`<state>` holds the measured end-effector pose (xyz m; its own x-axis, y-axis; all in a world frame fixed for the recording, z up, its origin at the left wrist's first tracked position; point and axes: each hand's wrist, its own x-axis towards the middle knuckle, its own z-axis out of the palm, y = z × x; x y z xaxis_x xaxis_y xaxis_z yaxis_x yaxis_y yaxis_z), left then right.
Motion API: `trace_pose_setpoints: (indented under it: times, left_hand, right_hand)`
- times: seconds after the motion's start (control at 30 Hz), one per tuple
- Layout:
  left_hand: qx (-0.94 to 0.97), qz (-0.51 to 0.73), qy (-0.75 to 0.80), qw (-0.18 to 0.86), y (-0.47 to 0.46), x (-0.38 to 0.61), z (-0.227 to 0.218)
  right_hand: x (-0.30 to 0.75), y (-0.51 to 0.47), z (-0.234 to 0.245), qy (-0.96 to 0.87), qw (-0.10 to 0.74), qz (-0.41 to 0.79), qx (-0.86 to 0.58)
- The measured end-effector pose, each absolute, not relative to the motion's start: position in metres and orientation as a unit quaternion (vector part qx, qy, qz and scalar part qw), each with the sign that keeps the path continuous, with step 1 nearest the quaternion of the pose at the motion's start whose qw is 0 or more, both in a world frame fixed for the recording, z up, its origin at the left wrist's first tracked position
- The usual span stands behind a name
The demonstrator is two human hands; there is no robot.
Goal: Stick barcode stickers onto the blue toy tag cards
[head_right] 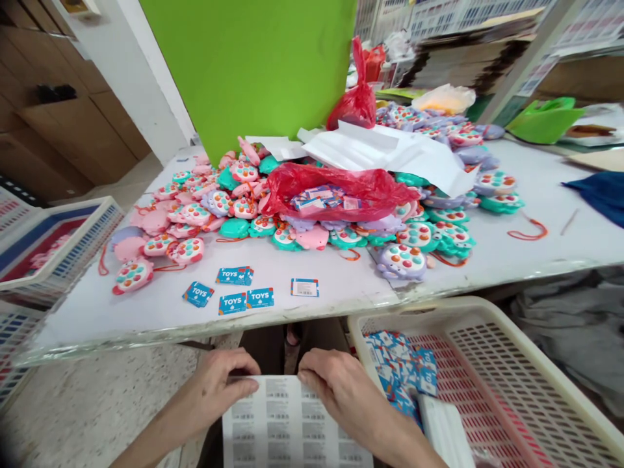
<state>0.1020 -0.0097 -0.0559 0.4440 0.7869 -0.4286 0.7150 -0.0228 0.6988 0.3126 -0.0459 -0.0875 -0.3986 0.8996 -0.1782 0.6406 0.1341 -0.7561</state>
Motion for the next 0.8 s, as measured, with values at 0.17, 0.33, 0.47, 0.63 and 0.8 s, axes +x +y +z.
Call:
trace_pose_setpoints:
  times: [0.17, 0.33, 0.47, 0.63, 0.8]
  left_hand:
    - [0.664, 0.081, 0.534, 0.517, -0.014, 0.099, -0.062]
    - [0.649, 0.123, 0.518, 0.544, -0.02, 0.098, -0.072]
    - [0.637, 0.121, 0.527, 0.549, -0.024, 0.094, -0.076]
    - [0.77, 0.03, 0.532, 0.35, -0.032, 0.113, -0.067]
    - [0.795, -0.004, 0.494, 0.353, -0.028, 0.127, -0.061]
  right_hand:
    - [0.313, -0.05, -0.089, -0.728, 0.166, 0.407, -0.527]
    - [0.304, -0.05, -0.089, -0.716, 0.203, 0.428, -0.513]
    - [0.302, -0.052, -0.09, -0.729, 0.193, 0.421, -0.504]
    - [0.295, -0.051, -0.091, -0.742, 0.178, 0.391, -0.514]
    - [0.303, -0.049, -0.09, -0.703, 0.209, 0.437, -0.521]
